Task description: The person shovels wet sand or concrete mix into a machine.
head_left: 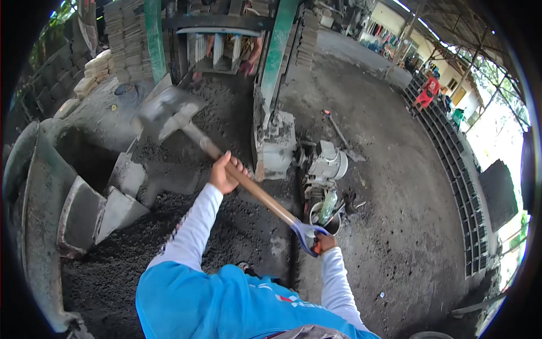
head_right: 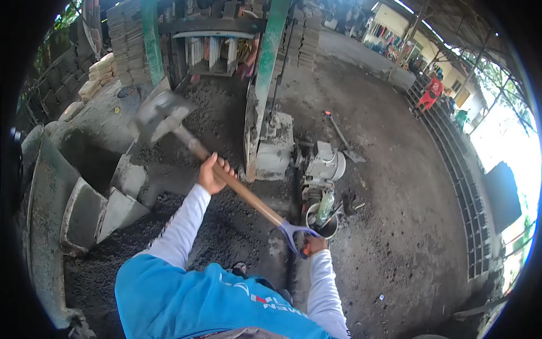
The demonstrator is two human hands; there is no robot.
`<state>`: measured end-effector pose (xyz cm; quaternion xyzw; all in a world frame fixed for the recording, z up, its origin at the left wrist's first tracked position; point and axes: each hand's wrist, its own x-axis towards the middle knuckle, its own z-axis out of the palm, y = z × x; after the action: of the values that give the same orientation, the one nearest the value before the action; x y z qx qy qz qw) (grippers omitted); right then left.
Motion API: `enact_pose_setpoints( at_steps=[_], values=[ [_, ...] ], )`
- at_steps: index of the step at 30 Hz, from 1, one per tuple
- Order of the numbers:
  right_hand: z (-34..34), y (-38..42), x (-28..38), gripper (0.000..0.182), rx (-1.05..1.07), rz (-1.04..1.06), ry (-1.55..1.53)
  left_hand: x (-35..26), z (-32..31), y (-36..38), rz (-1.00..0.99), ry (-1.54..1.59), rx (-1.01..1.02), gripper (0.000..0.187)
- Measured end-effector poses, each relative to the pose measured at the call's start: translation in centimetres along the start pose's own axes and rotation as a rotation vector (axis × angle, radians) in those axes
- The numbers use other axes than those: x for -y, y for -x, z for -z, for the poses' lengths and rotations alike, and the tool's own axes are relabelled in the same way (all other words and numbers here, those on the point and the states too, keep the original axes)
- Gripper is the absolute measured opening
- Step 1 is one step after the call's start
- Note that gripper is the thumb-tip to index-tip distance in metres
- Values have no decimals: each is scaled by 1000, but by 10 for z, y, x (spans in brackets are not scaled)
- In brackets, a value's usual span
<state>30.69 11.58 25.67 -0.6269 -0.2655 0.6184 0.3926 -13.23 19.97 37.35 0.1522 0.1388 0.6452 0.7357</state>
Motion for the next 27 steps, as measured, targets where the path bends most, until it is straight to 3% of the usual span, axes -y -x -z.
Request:
enact_pose_setpoints(
  at_steps=[2, 4, 5, 7, 9, 10, 12, 14, 19, 20, 22, 23, 24, 27],
  values=[
    [40, 6, -31, 23, 92, -86, 94, 25, 14, 50, -61, -5, 74, 23],
    [67, 8, -56, 43, 105, 60, 192, 47, 39, 97, -153, -89, -40, 15],
    [76, 9, -69, 49, 78, 154, 172, 59, 52, 118, -201, -95, -219, 10],
    [86, -2, -84, 47, -38, 535, 634, 79, 83, 156, -321, -49, -537, 11],
    [45, 36, -56, 43, -94, 404, 536, 93, 125, 197, -409, 35, -839, 12],
    [36, 46, -56, 41, -100, 411, 632, 105, 165, 221, -462, 51, -935, 12],
    [16, 44, -55, 39, -92, 473, 810, 117, 185, 261, -555, 52, -1182, 13],
    [8, 36, -61, 37, 41, 307, 752, 138, 176, 303, -599, 33, -1519, 13],
    [17, 29, -75, 41, 674, 189, 541, 194, 140, 412, -727, 59, -1914, 24],
    [20, 32, -70, 45, 862, -48, 483, 195, 116, 425, -741, 58, -1983, 27],
    [22, 26, -77, 46, 1032, 187, 715, 193, 74, 444, -814, 38, -2107, 33],
    [21, 22, -79, 47, 1110, 321, 826, 190, 58, 452, -878, 20, -2160, 37],
    [15, 27, -83, 38, 1100, 276, 758, 187, 31, 450, -859, -53, -2163, 34],
    [-2, 34, -84, 29, 1011, -70, 531, 188, 20, 446, -956, -148, -1998, 33]
  ],
)
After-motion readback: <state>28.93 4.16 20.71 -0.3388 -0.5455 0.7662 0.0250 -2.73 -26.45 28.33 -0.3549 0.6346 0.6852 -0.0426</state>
